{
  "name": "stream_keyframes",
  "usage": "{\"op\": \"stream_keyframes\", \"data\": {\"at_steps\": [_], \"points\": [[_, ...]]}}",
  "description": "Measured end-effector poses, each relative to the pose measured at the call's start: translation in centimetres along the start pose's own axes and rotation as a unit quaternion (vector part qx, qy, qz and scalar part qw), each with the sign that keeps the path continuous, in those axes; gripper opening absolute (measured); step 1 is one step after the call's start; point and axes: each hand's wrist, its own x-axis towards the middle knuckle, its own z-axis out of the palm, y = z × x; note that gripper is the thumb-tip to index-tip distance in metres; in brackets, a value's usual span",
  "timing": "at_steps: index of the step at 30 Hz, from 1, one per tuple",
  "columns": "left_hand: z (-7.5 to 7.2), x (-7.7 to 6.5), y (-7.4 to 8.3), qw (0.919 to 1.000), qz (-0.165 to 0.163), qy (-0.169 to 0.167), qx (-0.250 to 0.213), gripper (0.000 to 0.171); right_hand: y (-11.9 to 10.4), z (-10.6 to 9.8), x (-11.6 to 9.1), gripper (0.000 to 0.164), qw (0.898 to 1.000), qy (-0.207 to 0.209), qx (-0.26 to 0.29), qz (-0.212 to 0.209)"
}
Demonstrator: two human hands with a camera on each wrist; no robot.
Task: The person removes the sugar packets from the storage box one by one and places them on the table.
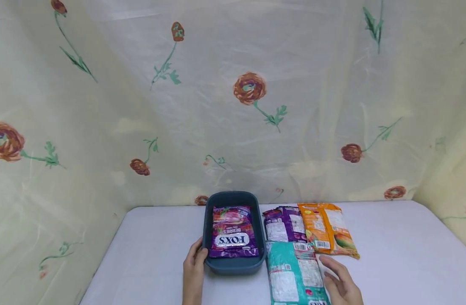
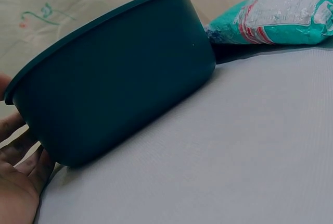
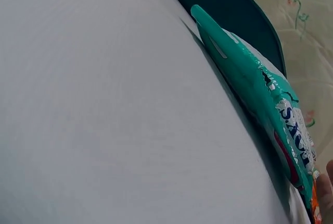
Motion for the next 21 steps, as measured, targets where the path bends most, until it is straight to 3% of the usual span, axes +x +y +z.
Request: {"op": "stream_keyframes", "data": {"at_steps": [3, 10, 15, 21], "points": [[0.0, 0.0, 0.0, 1.0000, 0.006, 0.002, -0.001, 0.044, -0.6, -0.2, -0.1, 0.040, 1.000, 0.002, 0.014, -0.019], [-0.1, -0.1, -0.2, 0.9999, 0.010, 0.003, 0.003, 0.044, -1.4, -0.4, 0.0, 0.040, 0.993, -0.011, 0.036, -0.116], [-0.3, -0.3, -0.3, 0.9995, 0.016, 0.009, 0.026, 0.043, -1.7, -0.1, 0.1, 0.045, 0.987, -0.077, 0.084, -0.116], [0.0, -0.2, 0.0, 0.9995, 0.018, 0.003, 0.026, 0.044, -2.4, 0.8, 0.6, 0.045, 0.979, -0.095, 0.103, -0.148]]}}
